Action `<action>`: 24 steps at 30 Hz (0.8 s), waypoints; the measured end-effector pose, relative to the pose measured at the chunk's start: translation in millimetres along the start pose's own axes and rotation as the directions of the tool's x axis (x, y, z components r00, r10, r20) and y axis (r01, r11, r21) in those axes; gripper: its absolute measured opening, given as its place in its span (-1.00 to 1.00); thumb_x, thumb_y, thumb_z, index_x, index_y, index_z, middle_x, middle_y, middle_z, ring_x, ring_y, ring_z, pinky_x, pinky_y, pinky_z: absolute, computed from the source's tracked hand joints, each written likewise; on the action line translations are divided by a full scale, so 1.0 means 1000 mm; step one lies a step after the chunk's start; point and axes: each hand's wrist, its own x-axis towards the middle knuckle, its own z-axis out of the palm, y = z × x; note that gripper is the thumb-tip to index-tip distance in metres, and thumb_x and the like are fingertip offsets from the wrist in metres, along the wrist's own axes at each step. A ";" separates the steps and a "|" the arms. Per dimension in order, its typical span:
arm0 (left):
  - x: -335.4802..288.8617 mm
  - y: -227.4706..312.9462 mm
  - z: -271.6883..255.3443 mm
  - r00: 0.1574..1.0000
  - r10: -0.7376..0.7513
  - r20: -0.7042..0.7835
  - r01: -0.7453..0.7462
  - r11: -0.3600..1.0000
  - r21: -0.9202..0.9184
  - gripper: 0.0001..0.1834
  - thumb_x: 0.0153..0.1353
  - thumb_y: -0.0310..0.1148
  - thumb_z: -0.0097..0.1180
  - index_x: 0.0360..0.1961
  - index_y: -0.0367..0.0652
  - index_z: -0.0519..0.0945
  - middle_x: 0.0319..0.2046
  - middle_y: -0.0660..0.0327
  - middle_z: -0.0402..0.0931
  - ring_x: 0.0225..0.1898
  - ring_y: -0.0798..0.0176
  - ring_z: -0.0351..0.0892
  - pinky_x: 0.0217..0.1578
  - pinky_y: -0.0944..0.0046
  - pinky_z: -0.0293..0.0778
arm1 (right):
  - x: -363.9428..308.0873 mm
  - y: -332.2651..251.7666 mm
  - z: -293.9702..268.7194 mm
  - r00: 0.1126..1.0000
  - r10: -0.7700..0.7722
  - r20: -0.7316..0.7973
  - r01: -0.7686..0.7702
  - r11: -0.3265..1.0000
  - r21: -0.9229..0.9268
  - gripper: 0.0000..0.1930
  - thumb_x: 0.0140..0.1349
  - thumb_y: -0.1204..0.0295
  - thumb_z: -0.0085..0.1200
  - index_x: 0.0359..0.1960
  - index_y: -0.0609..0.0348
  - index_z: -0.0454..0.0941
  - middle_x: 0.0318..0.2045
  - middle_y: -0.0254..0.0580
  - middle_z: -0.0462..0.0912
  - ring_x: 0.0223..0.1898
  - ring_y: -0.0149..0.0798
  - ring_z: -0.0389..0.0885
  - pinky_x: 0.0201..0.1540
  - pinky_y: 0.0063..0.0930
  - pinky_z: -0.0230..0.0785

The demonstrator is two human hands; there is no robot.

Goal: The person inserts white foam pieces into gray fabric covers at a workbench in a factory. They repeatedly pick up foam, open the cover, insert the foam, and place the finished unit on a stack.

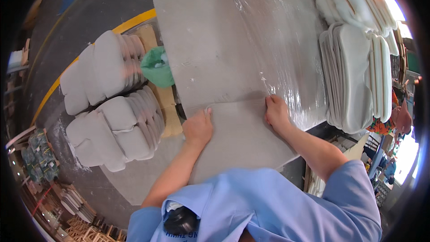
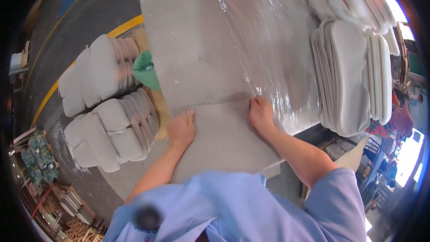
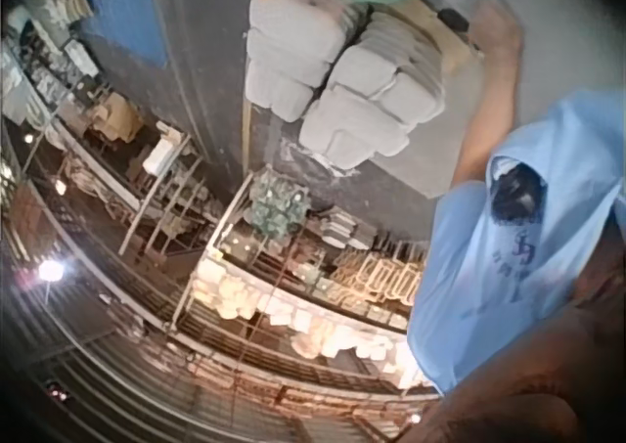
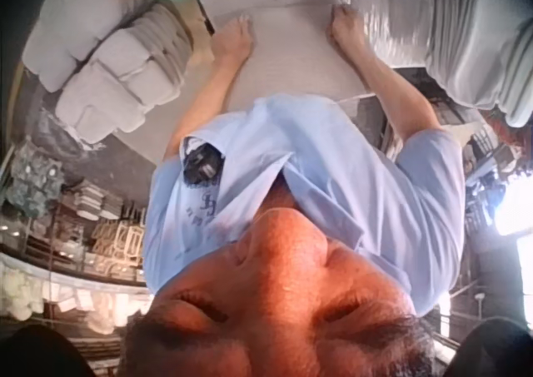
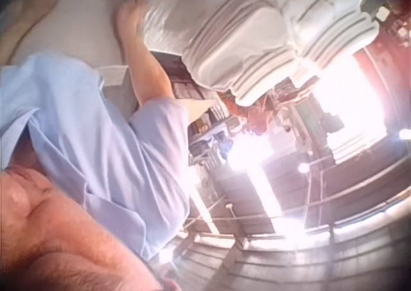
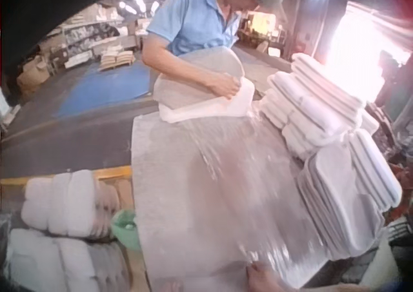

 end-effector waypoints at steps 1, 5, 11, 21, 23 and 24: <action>0.004 0.002 0.000 1.000 0.008 0.001 -0.008 1.000 0.024 -0.48 0.58 -0.01 -0.13 -0.27 -0.21 0.67 -0.36 -0.19 0.70 -0.25 -0.35 0.70 -0.18 -0.26 0.55 | 0.007 0.002 0.000 1.000 -0.015 -0.025 0.015 1.000 -0.011 -0.66 0.60 0.23 -0.11 -0.30 0.21 0.49 -0.68 -0.27 0.42 -0.74 -0.33 0.40 -0.71 -0.32 0.20; 0.009 -0.005 0.003 0.998 0.055 -0.040 -0.056 0.998 -0.001 -0.47 0.58 0.00 -0.14 -0.21 -0.24 0.68 -0.24 -0.23 0.70 -0.14 -0.37 0.68 -0.08 -0.26 0.53 | 0.016 -0.010 0.004 0.998 0.044 0.049 -0.045 0.998 0.035 -0.70 0.52 0.26 -0.04 -0.31 0.24 0.50 -0.61 -0.21 0.47 -0.71 -0.30 0.45 -0.70 -0.32 0.23; -0.001 0.004 -0.022 0.978 0.210 -0.001 -0.210 0.977 -0.029 -0.40 0.56 0.09 -0.12 -0.16 -0.29 0.66 -0.17 -0.27 0.68 -0.06 -0.41 0.64 -0.04 -0.28 0.47 | 0.021 -0.010 -0.043 0.940 0.071 0.335 -0.175 0.940 0.292 -0.79 0.49 0.33 -0.03 -0.27 0.19 0.52 -0.51 -0.21 0.51 -0.64 -0.28 0.59 -0.69 -0.35 0.38; -0.010 -0.011 -0.017 0.990 0.141 0.005 -0.140 0.978 0.155 -0.42 0.56 0.11 -0.10 -0.23 -0.25 0.63 -0.33 -0.25 0.67 -0.18 -0.41 0.66 -0.14 -0.30 0.49 | 0.005 -0.007 -0.036 0.989 -0.015 0.146 0.008 0.999 0.048 -0.66 0.56 0.26 -0.05 -0.20 0.33 0.61 -0.58 0.00 0.64 -0.61 -0.10 0.68 -0.52 -0.15 0.52; -0.009 -0.016 -0.013 0.993 0.117 -0.033 -0.113 0.988 0.106 -0.44 0.56 0.09 -0.09 -0.27 -0.24 0.62 -0.37 -0.24 0.66 -0.21 -0.40 0.66 -0.18 -0.27 0.51 | 0.002 -0.010 -0.029 0.992 -0.081 0.092 0.079 0.997 0.019 -0.64 0.55 0.24 -0.03 -0.21 0.35 0.63 -0.56 0.07 0.66 -0.57 -0.03 0.69 -0.41 -0.07 0.54; -0.007 -0.015 -0.010 0.991 0.127 -0.046 -0.122 0.987 0.104 -0.45 0.56 0.08 -0.08 -0.28 -0.23 0.62 -0.37 -0.22 0.67 -0.22 -0.39 0.66 -0.19 -0.26 0.51 | 0.007 -0.003 -0.027 0.990 -0.133 0.042 0.133 0.991 0.020 -0.63 0.54 0.24 0.00 -0.23 0.36 0.64 -0.54 0.10 0.67 -0.54 0.01 0.70 -0.35 -0.04 0.54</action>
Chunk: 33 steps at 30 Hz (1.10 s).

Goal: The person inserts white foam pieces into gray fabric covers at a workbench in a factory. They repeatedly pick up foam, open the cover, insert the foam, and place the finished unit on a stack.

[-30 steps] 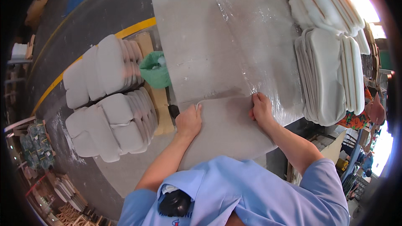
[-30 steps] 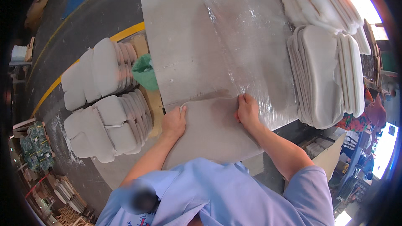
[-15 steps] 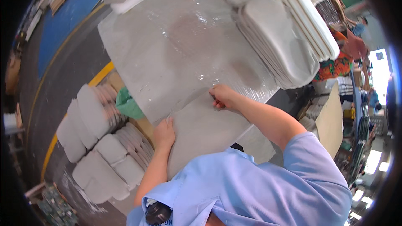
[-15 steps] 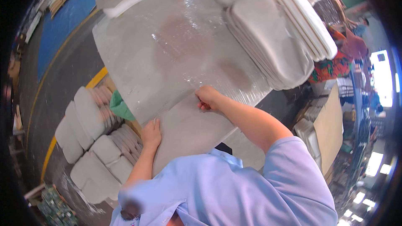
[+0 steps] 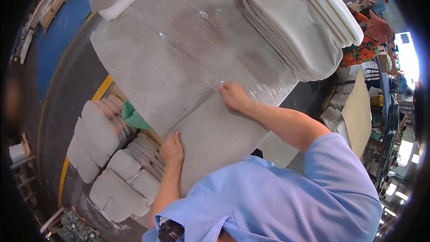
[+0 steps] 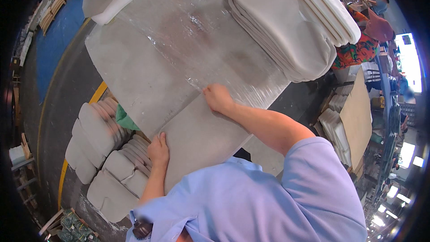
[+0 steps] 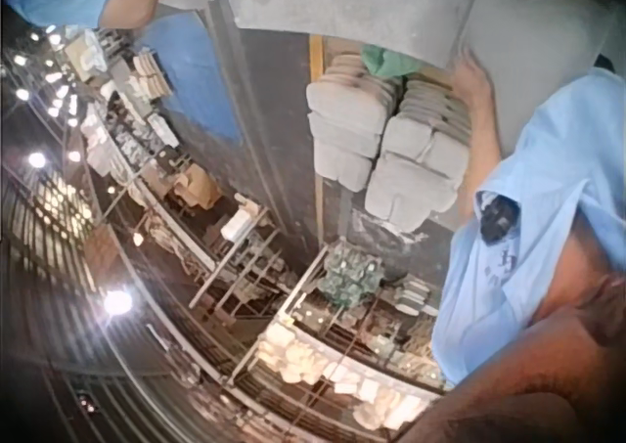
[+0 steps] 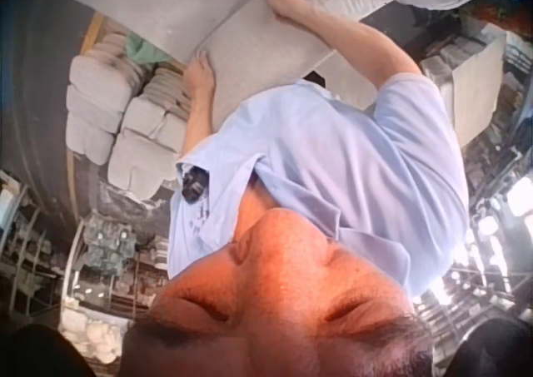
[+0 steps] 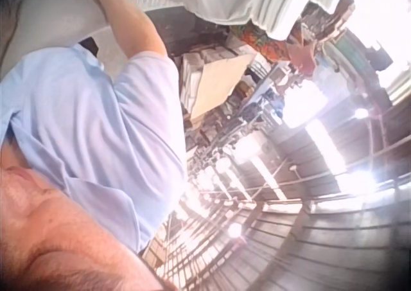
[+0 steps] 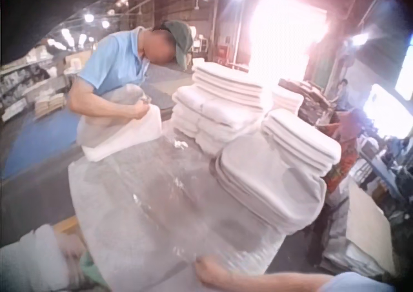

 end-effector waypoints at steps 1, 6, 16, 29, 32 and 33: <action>0.001 0.000 0.003 1.000 0.003 -0.021 -0.003 1.000 0.002 -0.45 0.56 0.08 -0.07 -0.28 -0.23 0.61 -0.38 -0.21 0.67 -0.23 -0.38 0.66 -0.20 -0.25 0.51 | 0.005 0.004 0.003 0.997 -0.061 -0.043 0.061 0.998 -0.002 -0.63 0.52 0.24 0.02 -0.24 0.36 0.65 -0.52 0.12 0.68 -0.52 0.05 0.71 -0.30 0.00 0.54; 0.010 0.003 0.008 0.993 0.083 -0.080 -0.085 0.996 -0.013 -0.48 0.54 0.09 -0.04 -0.28 -0.19 0.60 -0.37 -0.15 0.67 -0.27 -0.34 0.65 -0.24 -0.21 0.51 | 0.020 0.027 0.010 0.962 -0.177 -0.206 0.146 0.976 -0.160 -0.66 0.50 0.25 0.06 -0.31 0.30 0.64 -0.56 0.00 0.66 -0.49 -0.10 0.69 -0.33 -0.11 0.49; -0.024 -0.079 -0.026 0.993 0.041 -0.112 -0.094 0.848 -0.522 -0.51 0.46 -0.03 0.20 0.18 -0.20 0.59 0.01 0.15 0.63 -0.12 0.25 0.59 -0.10 0.24 0.52 | -0.033 0.012 -0.068 0.922 -0.212 -0.325 0.296 0.926 0.236 -0.31 0.44 0.26 0.22 0.55 -0.05 0.23 0.17 -0.01 0.54 0.02 -0.28 0.65 -0.07 -0.35 0.55; -0.091 -0.032 -0.063 0.994 0.033 0.103 0.105 -0.073 -0.992 -0.23 0.35 -0.40 0.37 0.51 -0.08 0.26 0.32 0.10 0.44 0.24 0.11 0.54 0.21 0.09 0.54 | -0.155 0.032 -0.094 0.958 -0.236 -0.160 0.246 0.402 0.882 -0.46 0.48 0.25 0.16 0.38 0.22 0.38 0.15 -0.09 0.63 0.16 -0.08 0.65 0.22 -0.04 0.57; -0.096 0.022 -0.105 0.975 0.091 -0.204 -0.177 -0.241 -0.954 -0.22 0.36 -0.50 0.31 0.52 0.01 0.22 0.27 0.15 0.46 0.22 0.12 0.54 0.28 0.10 0.47 | -0.196 -0.077 -0.111 0.789 -0.402 -0.464 0.546 0.114 0.830 -0.23 0.32 0.28 0.34 0.50 0.09 0.21 0.22 -0.13 0.56 0.21 -0.15 0.60 0.22 -0.07 0.55; -0.097 0.025 -0.104 0.959 0.204 -0.196 -0.125 -0.317 -0.940 -0.33 0.49 -0.27 0.22 0.51 0.03 0.19 0.29 0.19 0.44 0.20 0.11 0.53 0.34 -0.01 0.39 | -0.209 -0.076 -0.111 0.755 -0.471 -0.455 0.578 0.151 0.802 -0.17 0.27 0.29 0.39 0.50 0.10 0.20 0.23 -0.13 0.54 0.21 -0.16 0.59 0.21 -0.10 0.55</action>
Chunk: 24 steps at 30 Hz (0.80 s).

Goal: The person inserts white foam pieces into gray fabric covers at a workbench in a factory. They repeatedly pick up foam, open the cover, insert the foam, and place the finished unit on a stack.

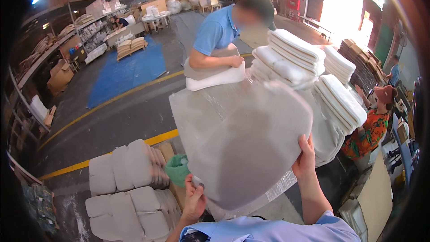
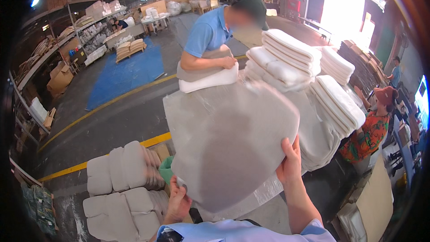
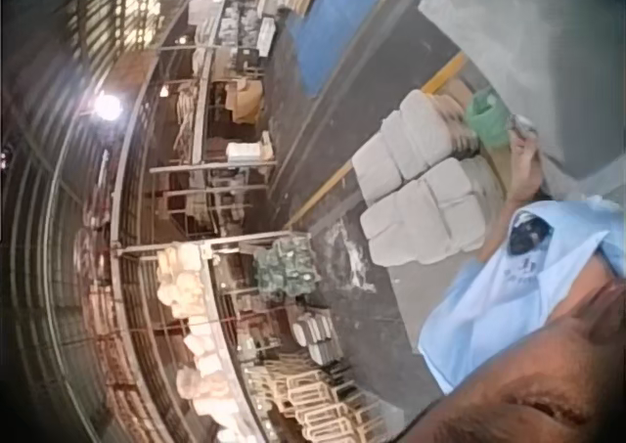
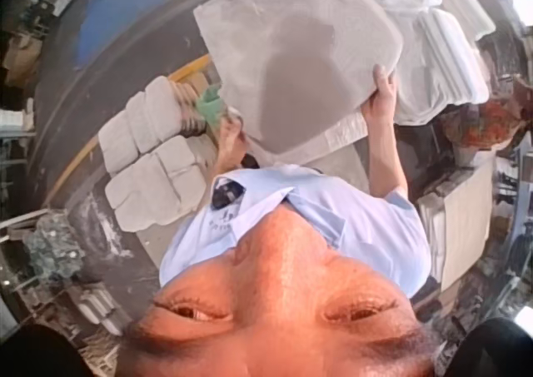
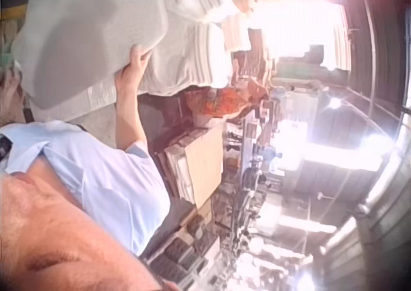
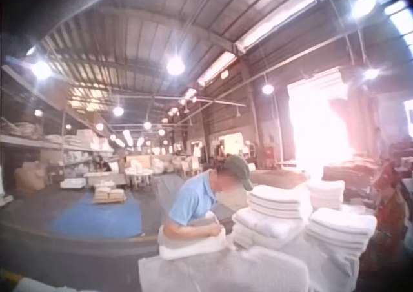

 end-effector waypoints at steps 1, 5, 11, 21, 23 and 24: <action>-0.001 -0.005 -0.007 0.991 -0.096 0.098 0.111 0.982 -0.152 -0.35 0.52 -0.14 0.15 0.51 0.04 0.19 0.27 0.19 0.47 0.19 0.09 0.54 0.33 -0.05 0.38 | -0.014 0.004 0.000 0.997 -0.008 0.078 0.011 0.999 -0.038 -0.12 0.21 0.30 0.45 0.50 0.12 0.18 0.24 -0.14 0.53 0.20 -0.17 0.59 0.20 -0.13 0.54; 0.004 -0.024 -0.003 0.892 -0.440 0.102 0.452 0.860 -0.238 -0.21 0.50 0.40 -0.23 0.35 -0.06 0.45 0.10 0.11 0.66 0.11 -0.07 0.60 0.30 -0.20 0.38 | -0.045 -0.012 0.016 0.979 -0.021 0.203 0.071 0.968 -0.241 -0.06 -0.02 0.44 0.61 0.40 0.30 0.31 0.14 -0.17 0.62 0.17 -0.22 0.61 0.22 -0.26 0.48; 0.039 0.024 -0.070 0.751 -0.572 0.329 0.647 0.737 -0.195 -0.05 0.45 0.48 -0.27 0.31 -0.21 0.58 0.14 0.07 0.69 0.22 -0.02 0.61 0.32 -0.09 0.40 | -0.059 -0.021 0.032 0.750 0.163 0.641 0.511 0.473 -0.718 -0.30 0.02 0.50 0.56 0.26 0.19 0.57 -0.02 -0.09 0.77 -0.01 -0.10 0.77 0.15 -0.26 0.58; 0.111 0.011 -0.066 0.449 -0.878 -0.166 0.440 0.055 0.896 -0.37 0.45 0.29 0.12 0.15 -0.04 0.66 0.00 0.31 0.73 -0.10 0.44 0.69 -0.18 0.49 0.52 | -0.062 0.042 0.041 0.222 0.420 0.880 0.916 0.219 -0.335 -0.34 0.15 0.48 0.25 0.37 -0.08 0.52 0.04 -0.25 0.74 0.04 -0.10 0.74 0.11 -0.18 0.61; 0.110 -0.009 -0.060 0.385 -0.896 -0.221 0.478 -0.012 0.878 -0.54 0.41 0.17 0.26 0.01 0.03 0.69 -0.22 0.40 0.67 -0.28 0.46 0.57 -0.33 0.40 0.41 | -0.066 0.060 0.035 0.231 0.455 0.860 0.911 0.208 -0.355 -0.32 0.15 0.48 0.25 0.39 -0.11 0.51 0.09 -0.23 0.71 0.09 -0.08 0.71 0.17 -0.17 0.58; 0.108 -0.024 -0.053 0.350 -0.909 -0.225 0.518 -0.012 0.855 -0.57 0.43 0.14 0.26 0.02 0.03 0.69 -0.25 0.42 0.64 -0.32 0.48 0.53 -0.37 0.40 0.38 | -0.069 0.071 0.027 0.251 0.484 0.839 0.906 0.189 -0.380 -0.32 0.15 0.48 0.25 0.40 -0.13 0.50 0.11 -0.23 0.70 0.12 -0.07 0.69 0.19 -0.17 0.56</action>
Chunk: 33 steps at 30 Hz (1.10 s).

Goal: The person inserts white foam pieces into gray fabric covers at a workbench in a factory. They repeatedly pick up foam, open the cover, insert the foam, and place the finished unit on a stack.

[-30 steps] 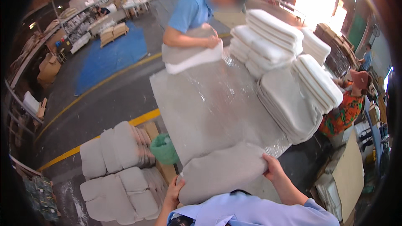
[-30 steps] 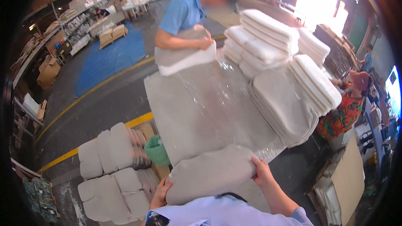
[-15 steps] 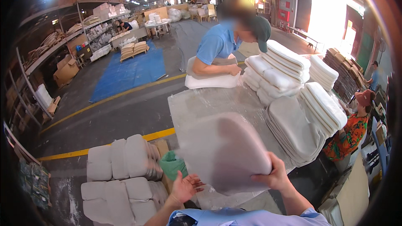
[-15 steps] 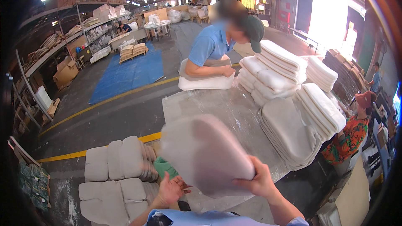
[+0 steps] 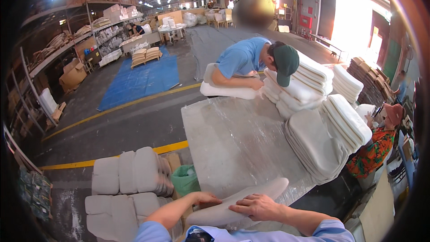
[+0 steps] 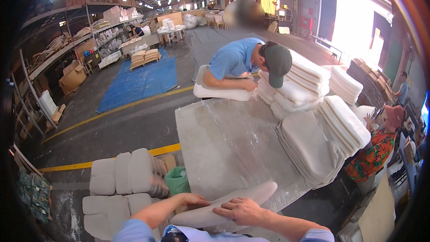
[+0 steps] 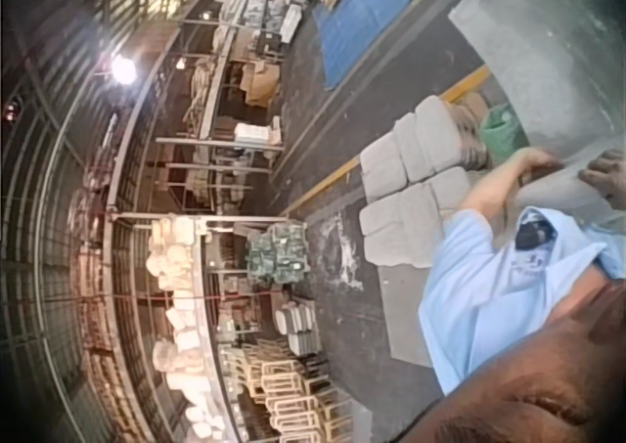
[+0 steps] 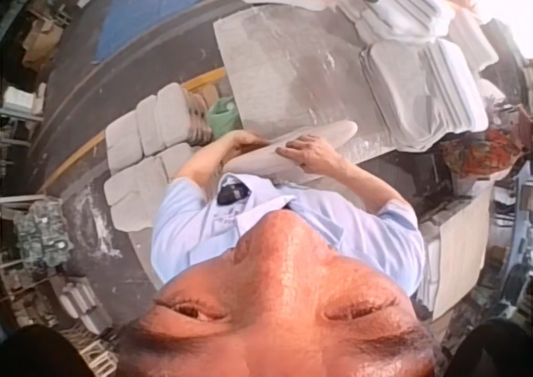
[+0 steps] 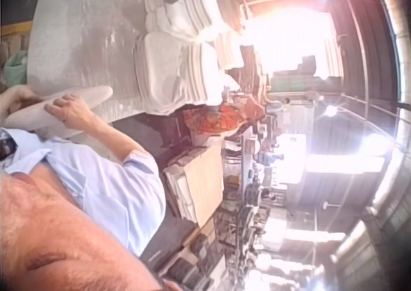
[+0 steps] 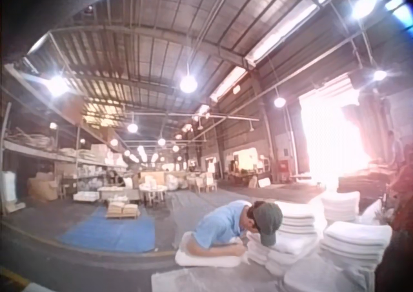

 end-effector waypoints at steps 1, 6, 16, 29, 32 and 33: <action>0.004 -0.003 0.006 0.999 -0.031 0.015 0.032 0.998 -0.046 -0.60 0.44 0.10 0.27 0.03 0.03 0.68 -0.29 0.45 0.60 -0.35 0.50 0.48 -0.41 0.40 0.35 | 0.002 0.000 0.014 1.000 0.015 0.017 -0.015 1.000 0.002 -0.32 0.16 0.47 0.26 0.40 -0.14 0.50 0.13 -0.22 0.69 0.14 -0.05 0.68 0.22 -0.17 0.54; 0.011 -0.010 0.022 0.923 0.217 -0.317 -0.122 0.948 0.296 -0.55 0.24 0.12 0.44 -0.28 -0.07 0.70 -0.37 0.29 0.68 -0.32 0.35 0.58 -0.35 0.20 0.44 | -0.002 0.022 0.063 0.970 -0.151 0.192 0.064 0.916 0.397 -0.29 0.26 0.30 0.28 0.49 -0.14 0.41 0.18 -0.06 0.65 0.20 0.07 0.62 0.29 -0.12 0.46; 0.007 -0.021 0.048 0.620 0.605 -0.499 -0.235 0.750 0.618 -0.66 0.33 -0.19 0.27 -0.03 -0.15 0.50 -0.23 -0.15 0.68 -0.09 -0.29 0.67 -0.12 -0.18 0.52 | 0.068 0.162 0.106 0.588 0.349 0.729 -0.623 0.771 0.133 -0.40 0.25 0.12 0.36 0.32 -0.11 0.55 -0.17 -0.09 0.75 -0.22 -0.19 0.70 -0.17 -0.19 0.53; 0.027 -0.022 0.031 0.628 0.416 -0.658 0.008 0.842 0.540 -0.55 0.43 0.09 0.12 -0.03 -0.09 0.61 -0.16 -0.13 0.71 -0.04 -0.28 0.69 -0.05 -0.23 0.54 | 0.063 0.162 0.139 0.541 0.633 0.553 -0.833 0.495 0.248 -0.62 0.47 0.02 0.04 0.03 -0.02 0.70 -0.33 -0.03 0.74 -0.41 -0.08 0.72 -0.33 -0.08 0.55; 0.057 -0.015 0.030 0.633 0.476 -0.611 -0.001 0.790 0.614 -0.52 0.51 0.08 0.00 -0.08 -0.14 0.67 -0.15 -0.17 0.71 -0.06 -0.31 0.69 -0.04 -0.25 0.56 | 0.046 0.177 0.152 0.695 0.675 0.249 -0.716 0.683 0.147 -0.57 0.52 0.03 -0.06 0.05 0.05 0.71 -0.11 0.14 0.78 -0.08 0.19 0.77 0.01 0.07 0.58; 0.059 -0.027 0.024 0.621 0.455 -0.639 0.043 0.794 0.607 -0.53 0.53 0.06 -0.05 -0.09 -0.12 0.67 -0.20 -0.15 0.72 -0.09 -0.31 0.70 -0.05 -0.27 0.55 | 0.057 0.167 0.155 0.649 0.722 0.241 -0.761 0.605 0.234 -0.60 0.50 0.04 -0.01 0.01 0.05 0.72 -0.11 0.15 0.76 -0.04 0.27 0.72 0.05 0.09 0.54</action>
